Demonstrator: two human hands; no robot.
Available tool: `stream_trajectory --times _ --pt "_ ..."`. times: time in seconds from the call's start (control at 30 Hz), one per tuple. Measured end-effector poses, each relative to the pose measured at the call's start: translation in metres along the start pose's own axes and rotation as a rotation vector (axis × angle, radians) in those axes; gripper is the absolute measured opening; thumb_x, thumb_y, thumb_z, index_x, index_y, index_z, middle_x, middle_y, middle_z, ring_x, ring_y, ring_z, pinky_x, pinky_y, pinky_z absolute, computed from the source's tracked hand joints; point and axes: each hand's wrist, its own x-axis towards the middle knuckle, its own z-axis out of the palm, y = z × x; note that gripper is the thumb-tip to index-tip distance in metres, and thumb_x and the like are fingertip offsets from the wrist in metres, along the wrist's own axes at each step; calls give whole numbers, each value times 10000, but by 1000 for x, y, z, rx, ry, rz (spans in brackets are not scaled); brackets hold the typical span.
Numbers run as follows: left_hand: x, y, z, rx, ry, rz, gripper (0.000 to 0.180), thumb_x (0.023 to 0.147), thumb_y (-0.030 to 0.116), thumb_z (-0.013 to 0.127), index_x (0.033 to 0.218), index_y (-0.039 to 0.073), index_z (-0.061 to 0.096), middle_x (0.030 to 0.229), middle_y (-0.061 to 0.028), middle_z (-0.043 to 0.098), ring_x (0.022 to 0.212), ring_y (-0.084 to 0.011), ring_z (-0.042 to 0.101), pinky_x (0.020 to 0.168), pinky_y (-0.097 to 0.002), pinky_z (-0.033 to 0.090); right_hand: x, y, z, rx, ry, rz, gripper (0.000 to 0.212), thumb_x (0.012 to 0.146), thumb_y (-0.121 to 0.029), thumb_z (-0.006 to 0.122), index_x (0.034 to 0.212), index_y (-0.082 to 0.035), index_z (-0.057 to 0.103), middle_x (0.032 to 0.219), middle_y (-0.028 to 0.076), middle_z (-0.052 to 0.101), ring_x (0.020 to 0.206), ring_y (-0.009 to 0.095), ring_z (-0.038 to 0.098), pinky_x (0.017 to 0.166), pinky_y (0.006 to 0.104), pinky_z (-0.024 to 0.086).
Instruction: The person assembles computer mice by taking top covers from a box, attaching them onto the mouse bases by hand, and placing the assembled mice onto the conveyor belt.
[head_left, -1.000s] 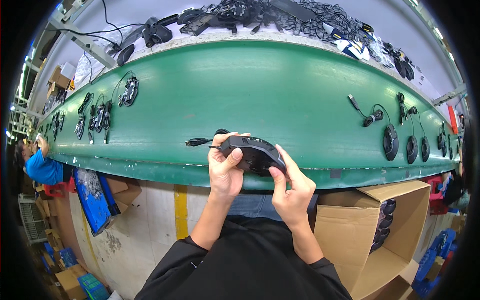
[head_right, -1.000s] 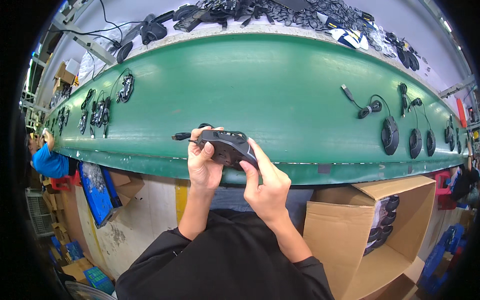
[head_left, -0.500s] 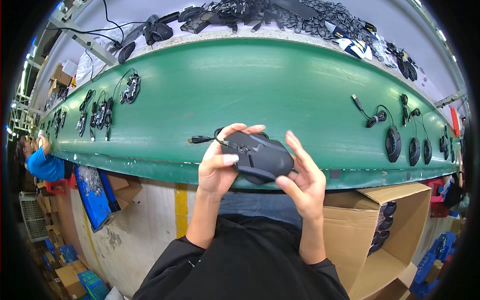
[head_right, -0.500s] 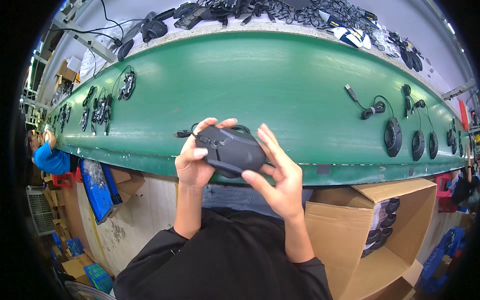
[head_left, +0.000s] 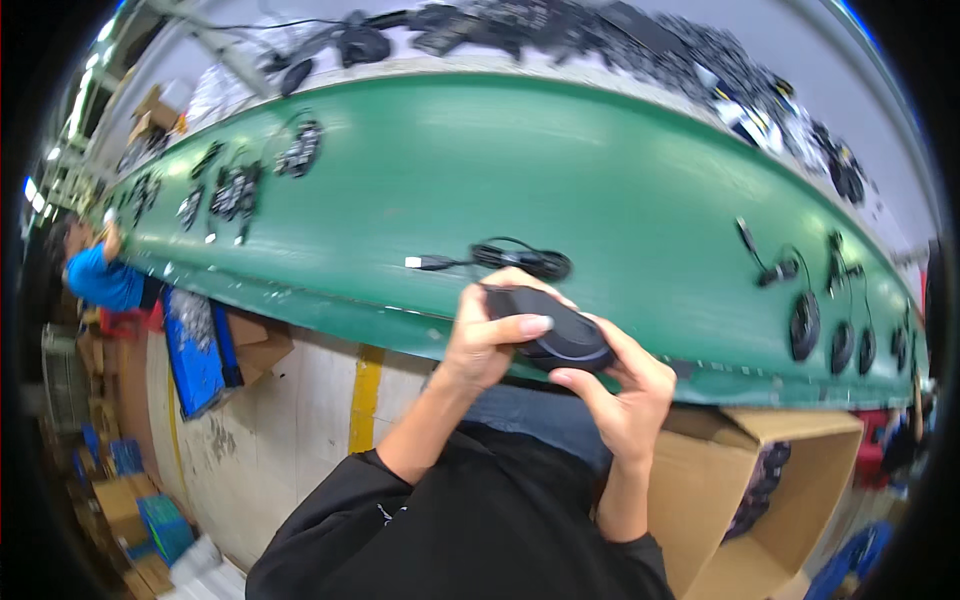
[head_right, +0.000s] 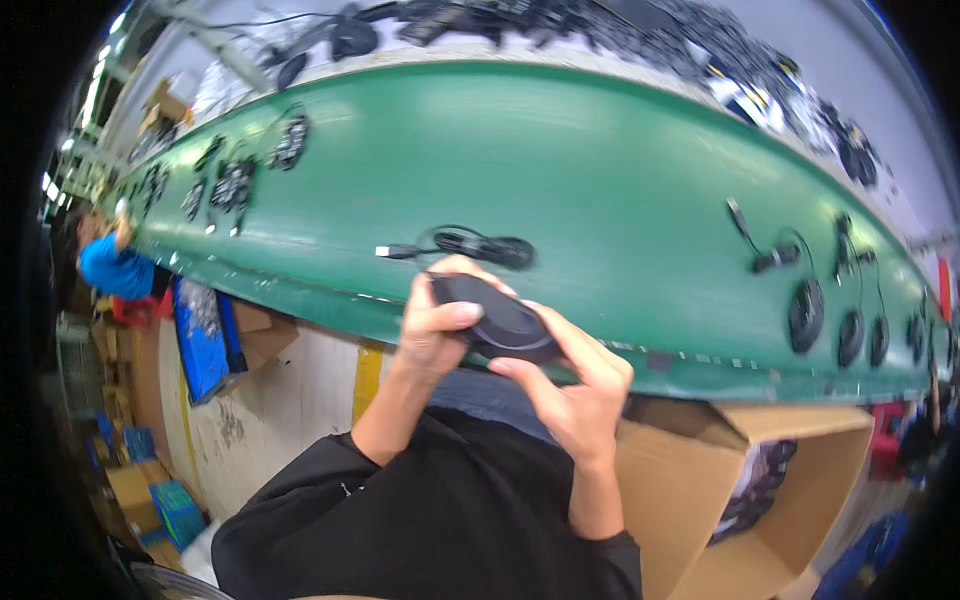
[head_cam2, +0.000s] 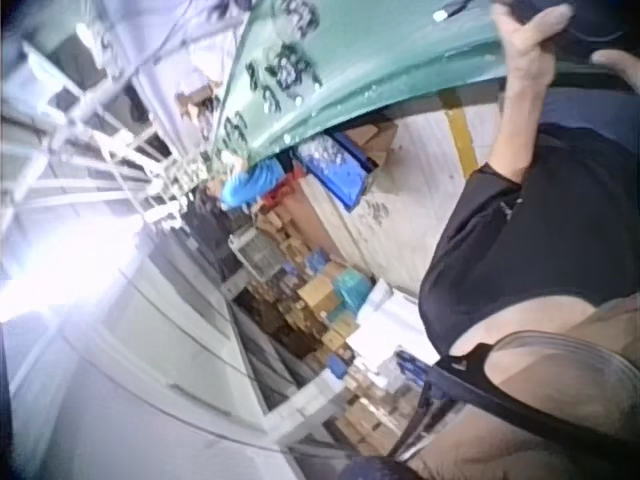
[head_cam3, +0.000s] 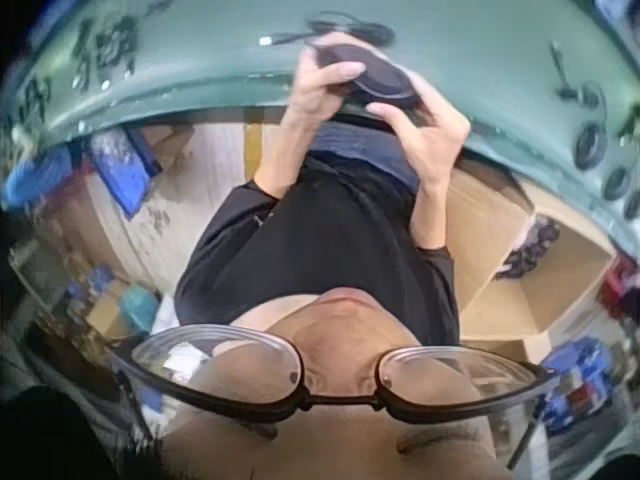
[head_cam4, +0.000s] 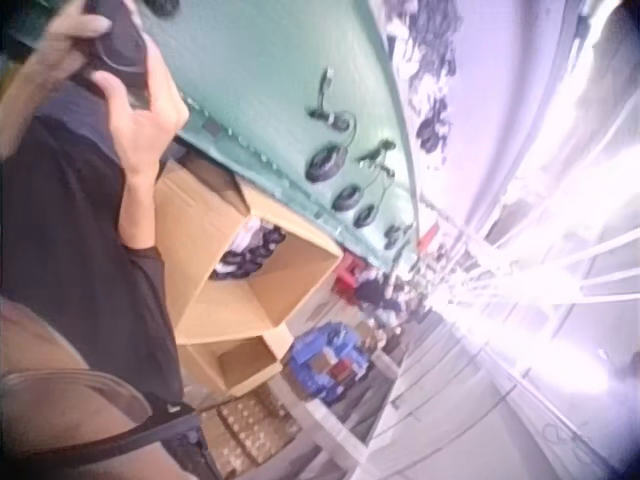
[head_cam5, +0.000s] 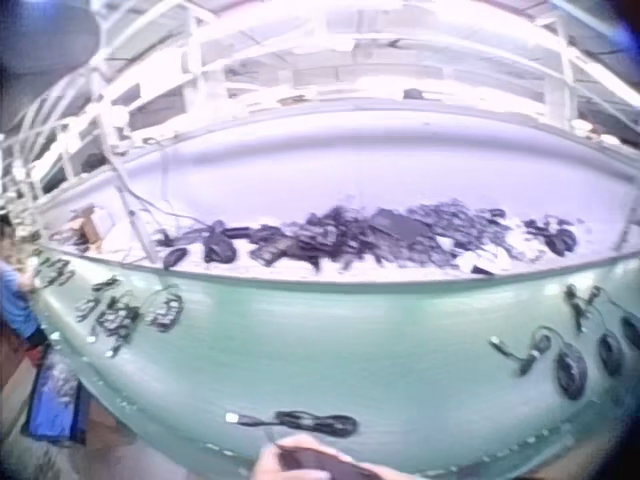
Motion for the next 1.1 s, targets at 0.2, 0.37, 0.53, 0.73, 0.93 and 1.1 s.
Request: stream_trajectory --times 0.2,0.37,0.53,0.73,0.93,1.1 --pt "12 -7 0 240 9 -8 286 914 185 674 1119 -4 609 1086 -124 671 955 -202 664 832 -325 540 7 2 -23 216 178 107 521 754 90 760 1233 141 560 1121 157 652 992 193 643 885 301 517" --pt "-4 41 -43 448 184 71 227 955 171 618 1073 -19 656 965 -139 702 828 -226 707 724 -321 569 33 37 -107 118 727 167 432 895 -116 712 1237 95 551 1065 164 643 958 196 656 675 297 579" --pt "41 132 -137 1461 545 397 343 885 240 684 1105 -18 629 1089 -213 660 1034 -311 637 888 -378 507 19 76 -157 -618 1088 210 546 937 -318 652 1299 73 536 1227 178 637 1045 271 639 873 408 529" --pt "113 195 -259 2257 708 127 807 869 573 580 1382 -31 429 1444 -355 362 1374 -466 340 1118 -519 312 28 35 -70 -738 930 169 407 961 -290 603 1321 -100 593 1283 158 622 1128 313 619 961 394 476" --pt "83 121 -138 2119 232 438 366 818 372 658 849 8 652 873 -188 681 838 -362 639 852 -457 474 47 22 -1 -425 350 53 372 937 -154 628 1281 -16 600 1254 158 637 1142 313 615 973 392 474" --pt "20 49 -69 1111 -6 272 372 980 306 534 1231 39 599 1100 -183 675 1013 -352 635 924 -424 486 60 17 71 -779 -385 -310 682 811 -164 739 1425 -73 458 1443 175 470 1383 376 365 1094 447 335"
